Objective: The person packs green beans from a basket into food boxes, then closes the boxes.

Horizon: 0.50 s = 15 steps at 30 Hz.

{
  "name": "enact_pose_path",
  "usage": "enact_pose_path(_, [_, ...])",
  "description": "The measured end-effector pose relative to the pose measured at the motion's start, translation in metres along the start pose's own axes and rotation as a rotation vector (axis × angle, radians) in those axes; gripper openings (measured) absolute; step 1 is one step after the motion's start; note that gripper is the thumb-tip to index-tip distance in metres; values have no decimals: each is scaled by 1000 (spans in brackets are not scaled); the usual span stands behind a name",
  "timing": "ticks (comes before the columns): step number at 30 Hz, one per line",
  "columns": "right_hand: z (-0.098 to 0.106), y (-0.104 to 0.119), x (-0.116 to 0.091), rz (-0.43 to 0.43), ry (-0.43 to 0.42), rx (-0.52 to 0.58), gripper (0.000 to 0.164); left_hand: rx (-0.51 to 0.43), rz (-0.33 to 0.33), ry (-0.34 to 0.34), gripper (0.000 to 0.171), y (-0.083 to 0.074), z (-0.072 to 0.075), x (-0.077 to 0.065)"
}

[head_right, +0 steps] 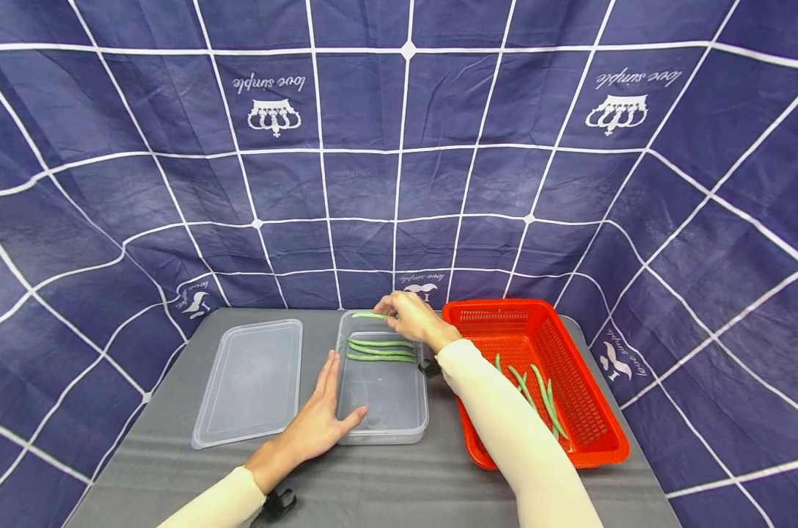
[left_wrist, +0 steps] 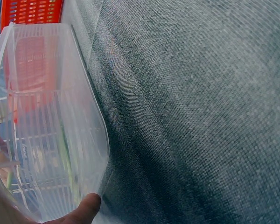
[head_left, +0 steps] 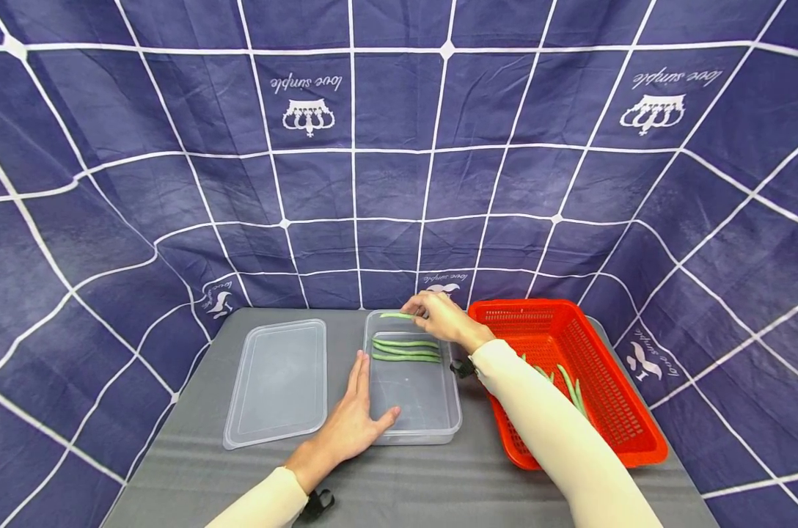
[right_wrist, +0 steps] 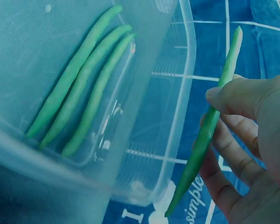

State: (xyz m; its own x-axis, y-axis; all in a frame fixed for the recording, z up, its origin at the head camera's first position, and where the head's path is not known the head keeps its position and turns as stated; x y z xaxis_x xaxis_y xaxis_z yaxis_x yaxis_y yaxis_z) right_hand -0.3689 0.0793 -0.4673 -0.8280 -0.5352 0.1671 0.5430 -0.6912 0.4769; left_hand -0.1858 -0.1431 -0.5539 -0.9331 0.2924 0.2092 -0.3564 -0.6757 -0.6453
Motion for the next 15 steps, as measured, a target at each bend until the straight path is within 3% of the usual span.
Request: enact_pose_path(15, [-21,-6,20,-57,27,-25,28,-10,-4,0,123,-2,2,-1])
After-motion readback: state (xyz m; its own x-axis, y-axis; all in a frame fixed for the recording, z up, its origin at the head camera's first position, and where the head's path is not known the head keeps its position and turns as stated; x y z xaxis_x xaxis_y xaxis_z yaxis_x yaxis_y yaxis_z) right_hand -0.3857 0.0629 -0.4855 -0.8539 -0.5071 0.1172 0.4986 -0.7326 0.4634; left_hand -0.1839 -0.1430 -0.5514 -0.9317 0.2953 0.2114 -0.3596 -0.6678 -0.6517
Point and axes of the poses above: each hand's wrist, its own x-axis towards the middle knuckle, its own z-axis out of the back of the hand, y = z × x, the point moved 2 cm from there along x, towards the middle knuckle, and after that the axes turned 8 degrees about -z, right-handed, at the moved point
